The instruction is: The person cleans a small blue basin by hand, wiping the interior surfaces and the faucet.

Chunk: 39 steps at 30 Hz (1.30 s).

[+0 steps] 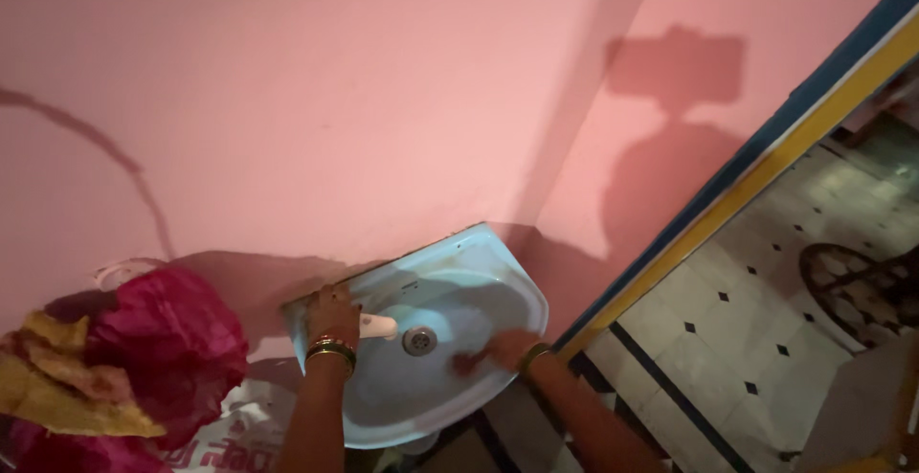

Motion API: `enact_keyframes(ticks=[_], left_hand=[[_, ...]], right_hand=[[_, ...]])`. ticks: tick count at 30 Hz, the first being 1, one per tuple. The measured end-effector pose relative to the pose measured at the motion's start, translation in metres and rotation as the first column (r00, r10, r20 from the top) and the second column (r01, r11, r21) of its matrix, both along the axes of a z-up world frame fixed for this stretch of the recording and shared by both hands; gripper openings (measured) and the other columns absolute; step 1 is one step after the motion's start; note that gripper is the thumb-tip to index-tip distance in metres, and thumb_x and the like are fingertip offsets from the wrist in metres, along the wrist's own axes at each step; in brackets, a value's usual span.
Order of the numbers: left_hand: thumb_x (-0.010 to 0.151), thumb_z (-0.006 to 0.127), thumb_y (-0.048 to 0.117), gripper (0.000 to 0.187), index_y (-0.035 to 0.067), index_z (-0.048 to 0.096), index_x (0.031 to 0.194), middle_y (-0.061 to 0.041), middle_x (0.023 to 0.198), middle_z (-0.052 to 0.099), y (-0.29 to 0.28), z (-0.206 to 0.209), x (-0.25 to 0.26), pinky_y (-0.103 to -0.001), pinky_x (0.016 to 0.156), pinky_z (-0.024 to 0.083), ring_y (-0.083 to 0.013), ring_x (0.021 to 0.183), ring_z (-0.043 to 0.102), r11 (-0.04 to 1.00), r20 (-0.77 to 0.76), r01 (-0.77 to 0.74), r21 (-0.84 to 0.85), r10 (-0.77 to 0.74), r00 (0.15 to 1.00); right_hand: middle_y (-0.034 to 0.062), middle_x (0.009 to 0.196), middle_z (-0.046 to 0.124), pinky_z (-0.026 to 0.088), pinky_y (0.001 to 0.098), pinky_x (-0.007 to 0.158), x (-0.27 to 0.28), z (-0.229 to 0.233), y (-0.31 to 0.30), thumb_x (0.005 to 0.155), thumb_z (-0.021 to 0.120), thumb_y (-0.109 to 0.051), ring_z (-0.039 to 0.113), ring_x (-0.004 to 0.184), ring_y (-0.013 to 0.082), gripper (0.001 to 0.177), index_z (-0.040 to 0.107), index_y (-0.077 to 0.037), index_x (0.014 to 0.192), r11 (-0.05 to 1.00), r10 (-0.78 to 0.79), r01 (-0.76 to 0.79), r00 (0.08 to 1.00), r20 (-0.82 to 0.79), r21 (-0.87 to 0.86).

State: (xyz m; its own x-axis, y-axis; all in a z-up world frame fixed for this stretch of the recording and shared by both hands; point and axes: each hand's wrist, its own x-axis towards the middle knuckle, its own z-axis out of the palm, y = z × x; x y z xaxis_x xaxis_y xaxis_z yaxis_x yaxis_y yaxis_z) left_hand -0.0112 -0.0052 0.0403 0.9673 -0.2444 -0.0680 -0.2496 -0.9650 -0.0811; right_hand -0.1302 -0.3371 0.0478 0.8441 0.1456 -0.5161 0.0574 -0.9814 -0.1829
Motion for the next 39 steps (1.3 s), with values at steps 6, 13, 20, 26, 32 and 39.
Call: enact_keyframes(ticks=[6, 13, 20, 26, 32, 39], left_hand=[[0.092, 0.065, 0.041, 0.059, 0.016, 0.051, 0.143, -0.010, 0.150, 0.045, 0.011, -0.023, 0.014, -0.048, 0.117, 0.033, -0.0332, 0.140, 0.038, 0.939, 0.030, -0.051, -0.341, 0.065, 0.997], [0.090, 0.069, 0.035, 0.056, 0.015, 0.053, 0.140, -0.011, 0.151, 0.045, 0.014, -0.042, 0.027, -0.048, 0.118, 0.033, -0.0350, 0.140, 0.039, 0.897, 0.022, 0.008, -0.442, 0.002, 1.000], [0.085, 0.072, 0.026, 0.047, 0.018, 0.063, 0.131, -0.012, 0.143, 0.053, 0.020, -0.058, 0.030, -0.047, 0.116, 0.038, -0.0337, 0.135, 0.046, 0.827, 0.156, 0.133, -0.546, -0.056, 0.986], [0.089, 0.069, 0.024, 0.037, 0.020, 0.066, 0.125, -0.010, 0.133, 0.059, 0.012, -0.006, -0.002, -0.045, 0.109, 0.045, -0.0329, 0.130, 0.052, 0.838, 0.096, 0.020, -0.545, 0.038, 0.995], [0.097, 0.062, 0.035, 0.042, 0.021, 0.055, 0.136, -0.012, 0.133, 0.057, 0.004, -0.005, -0.005, -0.047, 0.101, 0.053, -0.0357, 0.124, 0.056, 0.935, 0.041, -0.078, -0.346, 0.098, 0.994], [0.092, 0.064, 0.050, 0.057, 0.019, 0.046, 0.137, -0.012, 0.132, 0.052, -0.015, -0.010, -0.005, -0.043, 0.082, 0.062, -0.0368, 0.117, 0.061, 0.956, 0.057, -0.245, -0.163, 0.257, 0.965]], right_hand=[[0.0093, 0.116, 0.074, 0.056, 0.0429, 0.096, -0.011, 0.032, -0.019, 0.092, 0.052, -0.045, 0.074, 0.105, 0.0296, 0.040, 0.073, -0.033, 0.124, 0.914, -0.377, 0.394, 0.912, 0.160, -0.098], [0.0136, 0.118, 0.073, 0.050, 0.0465, 0.098, -0.040, -0.060, 0.094, 0.099, 0.044, -0.031, 0.068, 0.108, 0.0366, 0.041, 0.074, -0.028, 0.126, 0.962, 0.024, -0.043, 0.997, 0.076, 0.270], [0.0052, 0.122, 0.071, 0.052, 0.0427, 0.099, -0.039, 0.044, 0.053, 0.094, 0.051, -0.061, 0.069, 0.112, 0.0285, 0.047, 0.074, -0.032, 0.123, 0.950, -0.312, 0.312, 0.950, -0.008, -0.006], [0.0134, 0.115, 0.073, 0.054, 0.0482, 0.095, -0.037, 0.049, 0.050, 0.095, 0.049, -0.068, 0.071, 0.109, 0.0340, 0.054, 0.072, -0.028, 0.122, 0.832, -0.546, 0.554, 0.822, 0.163, -0.006], [0.0178, 0.107, 0.074, 0.055, 0.0494, 0.089, -0.016, -0.074, 0.087, 0.093, 0.053, -0.017, 0.070, 0.101, 0.0376, 0.030, 0.070, -0.011, 0.117, 0.964, -0.254, 0.264, 0.919, 0.301, 0.006], [0.0222, 0.109, 0.072, 0.056, 0.0504, 0.090, 0.002, -0.083, 0.137, 0.095, 0.055, -0.015, 0.069, 0.103, 0.0393, 0.036, 0.059, -0.001, 0.128, 0.984, -0.114, 0.126, 0.989, 0.096, -0.126]])
